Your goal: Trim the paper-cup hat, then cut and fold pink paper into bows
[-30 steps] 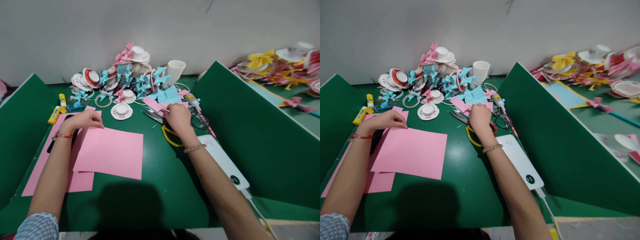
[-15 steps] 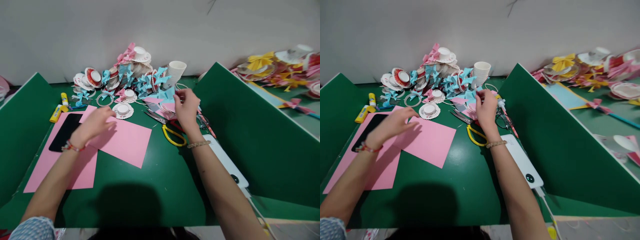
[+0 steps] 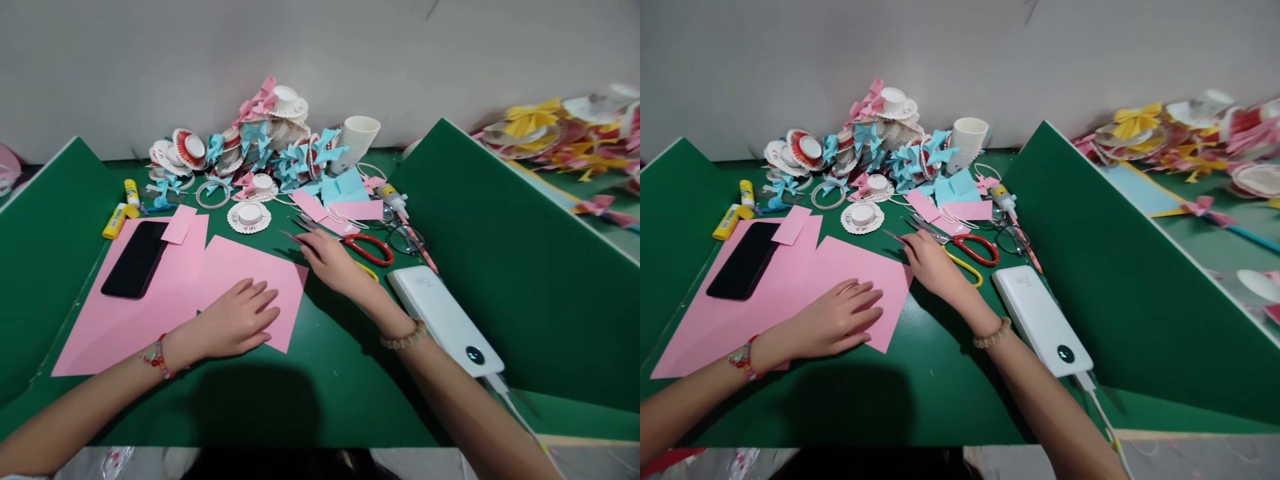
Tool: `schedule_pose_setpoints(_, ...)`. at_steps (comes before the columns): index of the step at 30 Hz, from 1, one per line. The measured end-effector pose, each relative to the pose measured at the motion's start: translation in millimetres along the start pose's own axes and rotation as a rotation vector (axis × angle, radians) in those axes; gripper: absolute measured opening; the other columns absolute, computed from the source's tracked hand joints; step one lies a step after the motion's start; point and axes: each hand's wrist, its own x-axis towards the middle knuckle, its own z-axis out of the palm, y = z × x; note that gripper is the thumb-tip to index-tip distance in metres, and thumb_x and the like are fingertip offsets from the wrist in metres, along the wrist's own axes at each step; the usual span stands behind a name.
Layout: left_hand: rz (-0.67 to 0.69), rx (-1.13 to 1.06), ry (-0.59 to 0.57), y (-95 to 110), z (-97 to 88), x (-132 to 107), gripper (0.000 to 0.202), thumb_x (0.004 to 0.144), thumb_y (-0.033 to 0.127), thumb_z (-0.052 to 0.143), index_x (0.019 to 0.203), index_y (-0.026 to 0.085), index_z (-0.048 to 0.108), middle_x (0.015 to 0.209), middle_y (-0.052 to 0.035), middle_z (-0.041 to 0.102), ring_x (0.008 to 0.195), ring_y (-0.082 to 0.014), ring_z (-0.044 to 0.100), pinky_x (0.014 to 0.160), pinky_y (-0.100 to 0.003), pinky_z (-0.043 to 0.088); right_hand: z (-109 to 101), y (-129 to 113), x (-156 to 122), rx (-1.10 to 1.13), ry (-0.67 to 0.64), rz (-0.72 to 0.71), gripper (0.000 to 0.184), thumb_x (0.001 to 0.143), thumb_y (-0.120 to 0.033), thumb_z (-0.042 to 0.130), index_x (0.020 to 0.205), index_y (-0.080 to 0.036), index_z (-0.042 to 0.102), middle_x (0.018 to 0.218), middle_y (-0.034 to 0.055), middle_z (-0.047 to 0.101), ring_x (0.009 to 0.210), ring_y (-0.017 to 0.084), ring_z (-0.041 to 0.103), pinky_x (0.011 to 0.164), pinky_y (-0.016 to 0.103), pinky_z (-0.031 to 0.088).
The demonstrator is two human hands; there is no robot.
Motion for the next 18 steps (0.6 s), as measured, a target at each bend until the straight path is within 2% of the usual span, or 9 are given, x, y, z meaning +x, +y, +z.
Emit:
schedule_pose_setpoints(2,-0.012,-0.046,0.026,-9.4,-1.0,3.0,0.027,0.092,0.029,0.038,0.101,0.015,0.059,0.118,-0.0121,0.059,0.106,-0.0252,0.055,0.093,-0.040,0.039,4.3,6.5,-0.9,-0.054,-0.045,0.048,0.026,0.085,-0.012,0.042,0.101,-0.013,0.062,0.092,0.0125,0.062,0.088,0.024,0.058,0.081,0.039,0.047)
schedule_pose_setpoints(5,-0.145,-0.102,0.080,-41.6,0.6,18.6,0.024,0.091,0.024,0.040,0.103,0.014,0.058,0.118,-0.0137,0.057,0.104,-0.0229,0.054,0.089,-0.035,0.040,8.9,11.0,-1.5,-0.198,0.054,0.149,0.033,0.081,-0.005,0.040,0.106,-0.008,0.060,0.100,0.0183,0.059,0.093,0.027,0.057,0.082,0.042,0.047)
schedule_pose_setpoints(7,-0.269,-0.132,0.055,-66.6,0.0,32.6,0.033,0.085,0.033,0.052,0.109,0.011,0.056,0.116,-0.0164,0.055,0.104,-0.0263,0.052,0.084,-0.036,0.040,11.7,8.0,-1.1,-0.224,0.099,0.128,0.032,0.080,-0.006,0.043,0.108,-0.007,0.060,0.105,0.0204,0.057,0.097,0.029,0.055,0.083,0.044,0.046)
schedule_pose_setpoints(8,-0.301,-0.171,0.029,-77.6,-1.0,39.4,0.040,0.080,0.040,0.059,0.109,0.013,0.056,0.110,-0.0143,0.057,0.102,-0.0270,0.052,0.080,-0.035,0.040,13.4,4.8,-0.3,-0.191,0.081,0.093,0.029,0.080,-0.008,0.047,0.106,-0.008,0.061,0.106,0.0195,0.057,0.098,0.029,0.055,0.083,0.043,0.046)
schedule_pose_setpoints(10,-0.352,-0.267,-0.035,-93.5,-3.3,50.7,0.043,0.071,0.044,0.067,0.102,0.016,0.058,0.091,-0.0065,0.062,0.089,-0.0239,0.055,0.073,-0.032,0.038,17.9,-3.7,2.8,-0.082,-0.013,0.012,0.023,0.080,-0.014,0.054,0.101,-0.011,0.063,0.102,0.0156,0.060,0.096,0.026,0.055,0.084,0.040,0.045)
schedule_pose_setpoints(12,-0.351,-0.325,-0.088,-99.9,-4.7,57.0,0.033,0.067,0.043,0.070,0.085,0.017,0.061,0.073,-0.0007,0.060,0.073,-0.0186,0.055,0.065,-0.028,0.034,23.2,-13.0,7.3,-0.021,-0.101,-0.033,0.020,0.080,-0.017,0.057,0.098,-0.013,0.064,0.097,0.0123,0.063,0.093,0.024,0.056,0.084,0.038,0.044)
schedule_pose_setpoints(14,-0.338,-0.330,-0.085,-97.6,-4.8,57.8,0.025,0.071,0.040,0.066,0.070,0.016,0.059,0.065,0.0002,0.057,0.065,-0.0160,0.053,0.061,-0.027,0.032,27.6,-21.0,12.0,0.001,-0.142,-0.035,0.015,0.081,-0.018,0.056,0.092,-0.013,0.065,0.090,0.0105,0.064,0.086,0.021,0.056,0.079,0.034,0.043)
schedule_pose_setpoints(16,-0.343,-0.315,-0.024,-89.7,-4.6,54.6,0.024,0.081,0.036,0.054,0.067,0.016,0.058,0.070,-0.0026,0.059,0.067,-0.0169,0.054,0.061,-0.028,0.032,29.3,-26.6,15.4,0.035,-0.123,-0.015,0.013,0.084,-0.017,0.052,0.084,-0.013,0.065,0.084,0.0090,0.066,0.079,0.018,0.056,0.073,0.030,0.041)
schedule_pose_setpoints(18,-0.366,-0.305,0.057,-79.6,-5.5,50.0,0.026,0.088,0.029,0.041,0.077,0.015,0.059,0.080,-0.0062,0.062,0.074,-0.0185,0.056,0.064,-0.029,0.035,27.6,-30.2,16.9,0.076,-0.062,0.026,0.015,0.084,-0.017,0.050,0.082,-0.014,0.065,0.082,0.0078,0.066,0.075,0.017,0.056,0.069,0.028,0.039)
